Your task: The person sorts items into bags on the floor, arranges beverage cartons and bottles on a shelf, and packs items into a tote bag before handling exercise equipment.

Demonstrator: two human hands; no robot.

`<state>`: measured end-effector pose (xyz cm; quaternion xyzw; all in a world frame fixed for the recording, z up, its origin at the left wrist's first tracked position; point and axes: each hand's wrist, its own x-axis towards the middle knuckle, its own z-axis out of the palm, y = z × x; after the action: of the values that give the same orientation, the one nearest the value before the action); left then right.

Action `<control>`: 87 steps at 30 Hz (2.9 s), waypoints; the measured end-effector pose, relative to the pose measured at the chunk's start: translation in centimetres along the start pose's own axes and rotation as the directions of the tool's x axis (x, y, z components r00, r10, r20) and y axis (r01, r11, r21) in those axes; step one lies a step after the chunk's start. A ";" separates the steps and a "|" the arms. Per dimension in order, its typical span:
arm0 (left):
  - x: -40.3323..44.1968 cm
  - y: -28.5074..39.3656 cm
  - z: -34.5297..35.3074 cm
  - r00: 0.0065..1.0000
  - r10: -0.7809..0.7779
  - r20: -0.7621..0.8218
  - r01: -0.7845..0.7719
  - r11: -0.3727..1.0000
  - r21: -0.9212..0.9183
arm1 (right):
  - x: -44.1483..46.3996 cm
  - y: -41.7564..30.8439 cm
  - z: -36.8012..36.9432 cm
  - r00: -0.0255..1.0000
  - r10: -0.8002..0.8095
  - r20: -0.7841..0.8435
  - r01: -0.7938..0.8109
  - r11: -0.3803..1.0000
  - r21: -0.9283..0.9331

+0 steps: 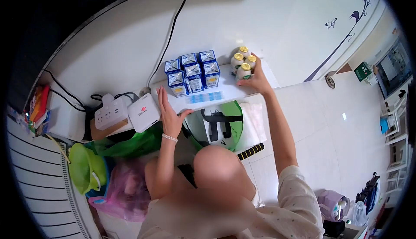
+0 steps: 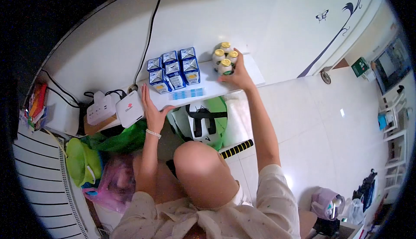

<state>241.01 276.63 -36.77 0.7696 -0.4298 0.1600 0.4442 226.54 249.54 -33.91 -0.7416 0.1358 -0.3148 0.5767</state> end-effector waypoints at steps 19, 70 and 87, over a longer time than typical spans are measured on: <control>1.8 -0.9 2.3 0.992 -0.124 -0.027 0.118 0.979 -0.166 | 0.2 1.3 4.7 0.972 -0.111 -0.209 0.056 0.966 -0.251; -6.1 2.4 0.4 0.985 0.080 -0.152 -0.087 0.995 -0.040 | -6.3 0.5 2.4 0.899 -0.388 0.202 0.405 0.563 -0.721; -5.5 -3.4 -6.9 0.708 -0.404 -0.579 0.402 0.905 -0.140 | -9.3 -3.1 12.1 0.864 -0.502 0.020 0.360 0.591 -0.722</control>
<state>241.49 285.96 -38.28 0.7542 -0.0904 0.2916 0.5814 226.50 264.99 -35.51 -0.8814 0.1138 -0.4367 0.1397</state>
